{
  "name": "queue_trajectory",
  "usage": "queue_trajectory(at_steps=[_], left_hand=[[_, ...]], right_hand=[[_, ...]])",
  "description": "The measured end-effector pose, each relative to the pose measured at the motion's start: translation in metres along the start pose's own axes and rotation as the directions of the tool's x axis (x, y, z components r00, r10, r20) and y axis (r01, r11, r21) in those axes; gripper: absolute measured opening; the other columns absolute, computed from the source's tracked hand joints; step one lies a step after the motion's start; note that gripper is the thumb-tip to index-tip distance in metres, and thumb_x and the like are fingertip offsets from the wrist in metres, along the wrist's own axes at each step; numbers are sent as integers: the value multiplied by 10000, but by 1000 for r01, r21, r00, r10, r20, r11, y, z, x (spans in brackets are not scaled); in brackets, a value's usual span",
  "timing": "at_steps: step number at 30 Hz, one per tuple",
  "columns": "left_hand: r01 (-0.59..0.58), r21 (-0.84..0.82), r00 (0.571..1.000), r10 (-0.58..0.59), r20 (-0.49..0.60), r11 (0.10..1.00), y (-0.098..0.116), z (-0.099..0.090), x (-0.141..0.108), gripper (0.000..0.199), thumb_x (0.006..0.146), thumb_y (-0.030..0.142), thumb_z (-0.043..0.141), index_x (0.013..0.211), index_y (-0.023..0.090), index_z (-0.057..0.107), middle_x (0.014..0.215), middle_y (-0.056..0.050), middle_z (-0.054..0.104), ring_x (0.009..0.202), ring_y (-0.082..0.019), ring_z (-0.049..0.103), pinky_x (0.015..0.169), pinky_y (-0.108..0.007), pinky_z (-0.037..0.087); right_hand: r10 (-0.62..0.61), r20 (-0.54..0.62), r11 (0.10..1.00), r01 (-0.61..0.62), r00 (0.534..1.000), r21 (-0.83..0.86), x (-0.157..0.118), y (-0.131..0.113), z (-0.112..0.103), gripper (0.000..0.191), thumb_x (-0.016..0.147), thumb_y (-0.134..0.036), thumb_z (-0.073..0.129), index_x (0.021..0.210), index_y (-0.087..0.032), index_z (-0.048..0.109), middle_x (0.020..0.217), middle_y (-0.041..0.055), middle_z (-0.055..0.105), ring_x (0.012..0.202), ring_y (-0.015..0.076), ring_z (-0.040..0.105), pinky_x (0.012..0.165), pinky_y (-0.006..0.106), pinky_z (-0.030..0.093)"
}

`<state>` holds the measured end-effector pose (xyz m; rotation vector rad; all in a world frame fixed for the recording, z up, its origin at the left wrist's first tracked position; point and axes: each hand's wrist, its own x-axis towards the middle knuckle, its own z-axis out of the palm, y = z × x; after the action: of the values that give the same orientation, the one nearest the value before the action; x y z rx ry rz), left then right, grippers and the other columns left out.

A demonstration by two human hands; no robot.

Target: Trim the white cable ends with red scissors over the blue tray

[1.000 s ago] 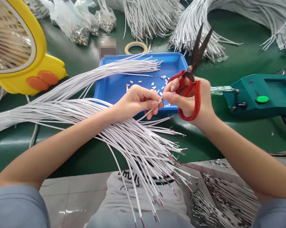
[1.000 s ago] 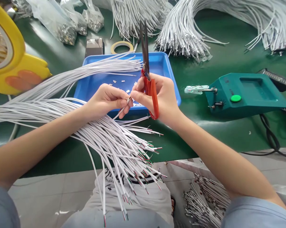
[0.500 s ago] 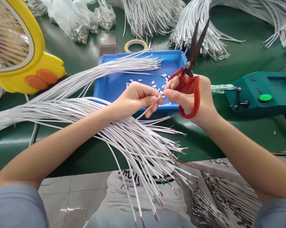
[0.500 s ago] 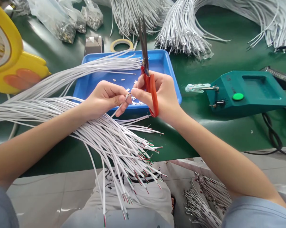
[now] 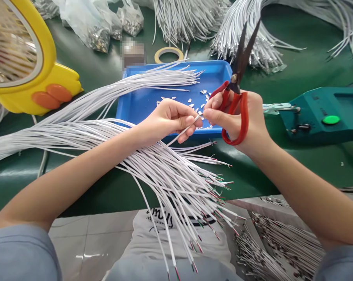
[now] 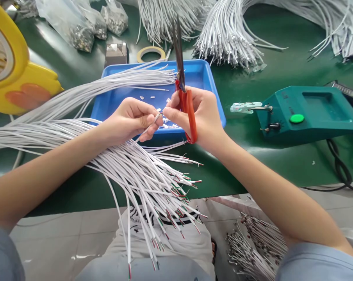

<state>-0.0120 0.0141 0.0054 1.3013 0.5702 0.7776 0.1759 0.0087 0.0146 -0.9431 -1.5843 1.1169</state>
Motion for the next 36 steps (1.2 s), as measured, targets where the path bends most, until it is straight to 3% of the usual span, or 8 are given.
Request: queue_trajectory(at_steps=[18,23,27,31,36], left_hand=[[77,-35,997,-78,-16,996,2,-2,-3,258,772,351,744,798,99,696,597,6,624,452,-37,558,417,-133,390],[4,39,1000,-3,-29,999,0,-2,-1,213,783,328,734,802,118,707,645,-2,648,479,-46,570,469,-163,436],[-73,111,996,78,-44,991,-1,1,0,213,713,295,793,770,107,711,617,6,634,473,-55,568,461,-169,459],[-82,122,993,92,-75,989,2,5,0,220,671,276,818,742,97,712,618,5,637,491,-54,568,469,-163,482],[-84,114,993,93,-78,990,2,5,1,245,674,275,814,737,77,684,610,1,624,489,-65,585,473,-170,480]], right_hand=[[-61,1,996,61,998,60,1,8,0,175,696,-172,763,689,-188,589,695,-42,615,576,74,531,593,247,452],[-67,-6,995,67,998,77,2,8,0,165,693,-137,746,691,-185,588,694,-35,620,592,85,552,600,251,465],[-122,-15,989,123,992,83,1,5,1,185,683,-129,736,678,-192,562,693,-33,628,615,91,569,587,250,464],[-226,9,973,226,974,40,-3,2,2,187,699,-138,710,681,-202,535,702,-39,617,639,90,564,596,251,461],[-216,-13,975,217,976,54,-3,4,1,199,694,-125,676,643,-210,503,669,-35,605,610,106,555,588,276,454]])
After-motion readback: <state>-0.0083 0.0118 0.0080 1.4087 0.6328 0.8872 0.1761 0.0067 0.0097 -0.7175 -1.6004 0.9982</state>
